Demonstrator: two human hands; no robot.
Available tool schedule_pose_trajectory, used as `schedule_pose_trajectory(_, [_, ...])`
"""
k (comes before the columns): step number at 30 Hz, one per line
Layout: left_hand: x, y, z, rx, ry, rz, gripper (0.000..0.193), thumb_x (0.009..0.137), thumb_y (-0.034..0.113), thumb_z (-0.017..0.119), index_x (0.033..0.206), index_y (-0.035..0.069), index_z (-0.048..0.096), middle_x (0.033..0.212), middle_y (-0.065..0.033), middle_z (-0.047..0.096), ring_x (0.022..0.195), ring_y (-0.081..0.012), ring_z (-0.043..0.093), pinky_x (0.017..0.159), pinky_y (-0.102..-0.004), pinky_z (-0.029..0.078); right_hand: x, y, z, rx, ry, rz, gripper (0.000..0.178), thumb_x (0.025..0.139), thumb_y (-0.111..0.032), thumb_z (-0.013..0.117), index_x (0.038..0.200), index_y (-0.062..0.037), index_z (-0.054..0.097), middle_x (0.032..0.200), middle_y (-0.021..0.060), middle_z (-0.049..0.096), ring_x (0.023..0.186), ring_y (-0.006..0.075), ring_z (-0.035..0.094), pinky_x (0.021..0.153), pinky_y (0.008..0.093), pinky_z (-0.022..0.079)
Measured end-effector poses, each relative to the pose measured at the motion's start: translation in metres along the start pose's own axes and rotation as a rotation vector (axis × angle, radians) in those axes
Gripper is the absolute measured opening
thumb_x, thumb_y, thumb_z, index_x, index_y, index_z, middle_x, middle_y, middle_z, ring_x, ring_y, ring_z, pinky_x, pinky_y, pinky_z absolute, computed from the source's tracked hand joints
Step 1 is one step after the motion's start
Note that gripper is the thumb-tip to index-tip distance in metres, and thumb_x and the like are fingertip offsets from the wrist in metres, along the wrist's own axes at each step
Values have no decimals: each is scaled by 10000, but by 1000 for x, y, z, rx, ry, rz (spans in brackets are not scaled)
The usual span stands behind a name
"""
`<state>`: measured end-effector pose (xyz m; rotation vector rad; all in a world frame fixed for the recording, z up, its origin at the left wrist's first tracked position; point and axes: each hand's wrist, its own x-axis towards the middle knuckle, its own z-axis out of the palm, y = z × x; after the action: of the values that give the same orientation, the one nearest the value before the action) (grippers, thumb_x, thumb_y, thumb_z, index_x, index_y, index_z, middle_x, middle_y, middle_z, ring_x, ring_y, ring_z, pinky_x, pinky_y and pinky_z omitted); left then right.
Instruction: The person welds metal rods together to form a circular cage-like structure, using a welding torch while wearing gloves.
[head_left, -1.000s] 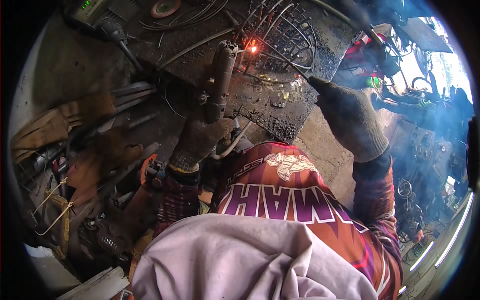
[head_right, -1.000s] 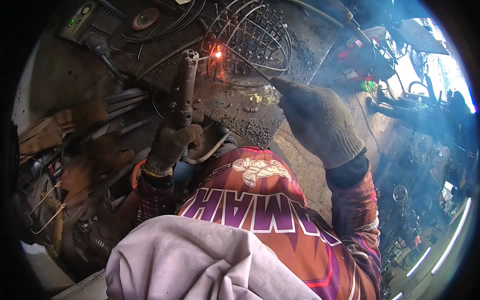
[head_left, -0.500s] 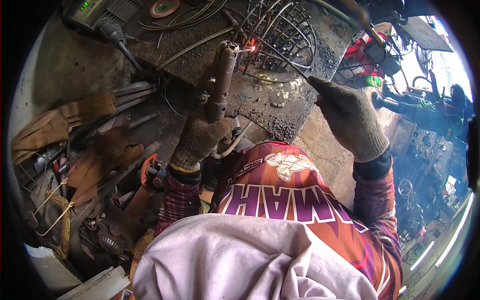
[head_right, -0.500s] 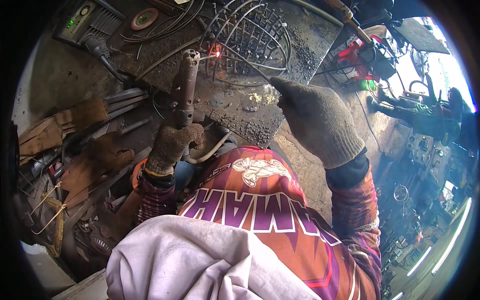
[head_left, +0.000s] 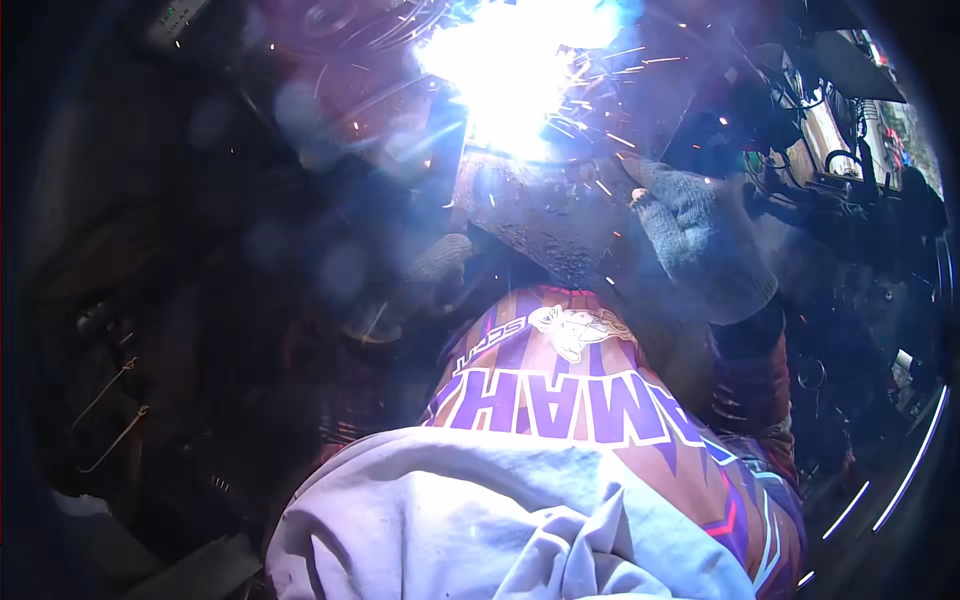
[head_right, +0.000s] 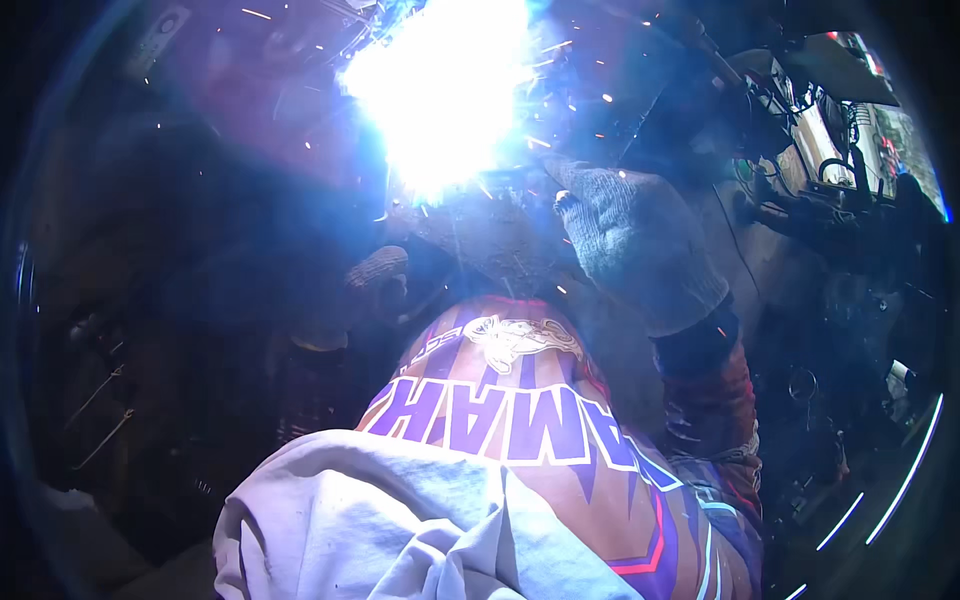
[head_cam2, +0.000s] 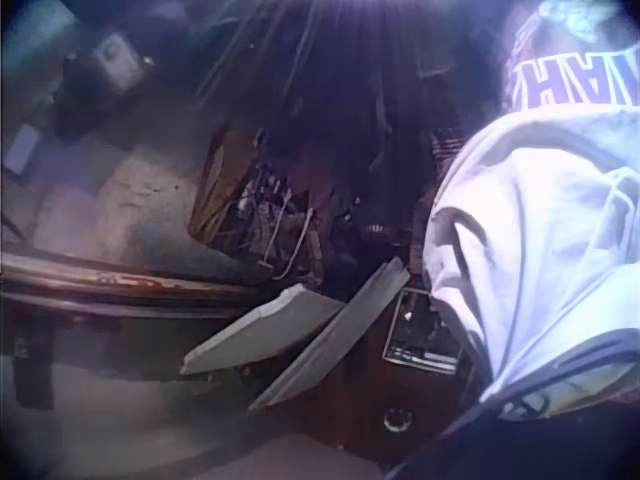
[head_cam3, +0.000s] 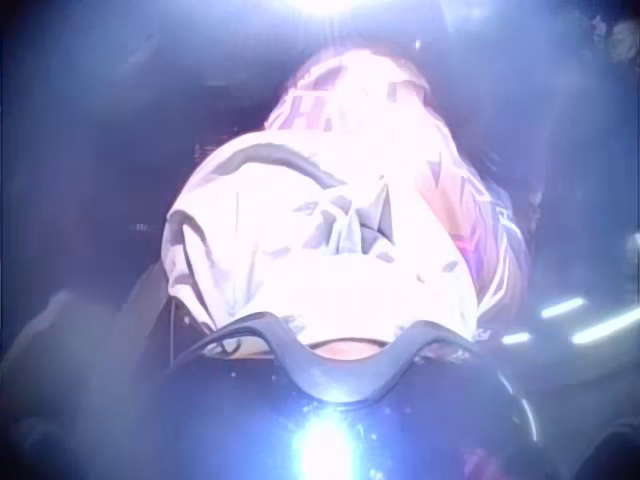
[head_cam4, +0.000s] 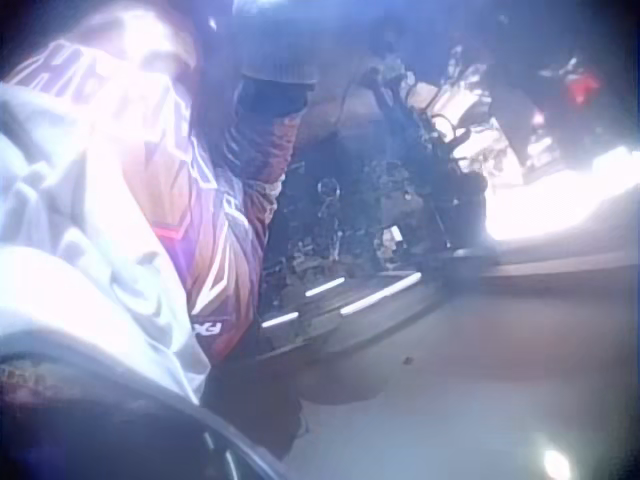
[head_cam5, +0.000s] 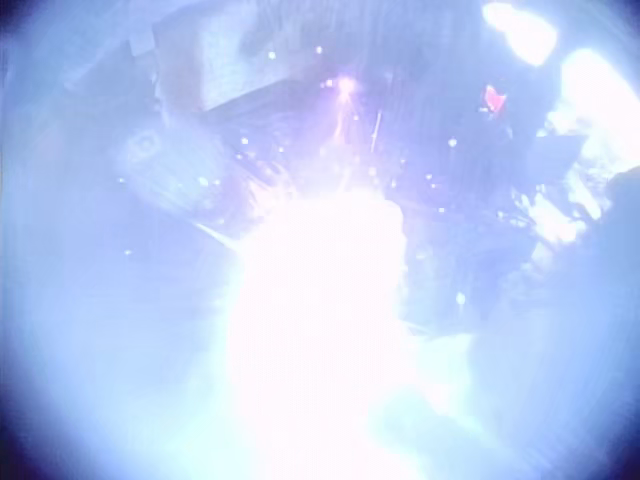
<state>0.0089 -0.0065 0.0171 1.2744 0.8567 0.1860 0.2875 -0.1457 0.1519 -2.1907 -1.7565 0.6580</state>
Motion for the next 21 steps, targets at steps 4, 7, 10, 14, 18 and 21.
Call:
schedule_pose_trajectory(4, [2,-2,-1,-19,5,30,200,868,100,708,1042,7,674,787,-42,650,629,-107,595,583,-296,477,0,-6,4,276,130,87,313,943,-94,646,1236,-3,708,1016,236,737,857,349,737,739,383,582])
schedule_pose_trajectory(7, [-1,0,0,-26,8,15,205,869,94,705,1052,8,670,785,-39,645,626,-105,589,579,-295,473,-1,2,10,154,195,-46,334,947,-90,634,1258,21,688,1017,246,738,897,345,738,790,388,578])
schedule_pose_trajectory(10, [2,-1,0,-32,4,32,209,871,89,702,1061,9,667,782,-36,640,624,-104,584,575,-293,469,-1,-4,6,105,152,49,308,952,-119,644,1220,25,698,1004,196,744,913,302,725,817,369,575])
schedule_pose_trajectory(14, [-1,0,-1,-38,19,19,217,873,82,698,1074,10,662,779,-33,634,620,-101,577,569,-291,464,-19,39,28,-275,256,-179,216,962,-165,661,1148,-60,689,1083,67,717,979,237,688,862,323,552])
schedule_pose_trajectory(18, [6,2,2,-43,13,26,224,875,74,694,1086,11,658,776,-30,627,616,-99,570,563,-289,459,-10,21,19,-153,202,-155,361,926,-42,651,1286,-34,678,1050,137,751,808,251,711,721,329,550])
schedule_pose_trajectory(21, [-2,1,1,-66,22,32,230,876,69,692,1096,11,654,773,-27,622,614,-97,565,559,-288,455,-7,17,15,-156,168,-132,388,922,-33,654,1310,-40,668,1112,146,749,897,260,733,762,338,564])
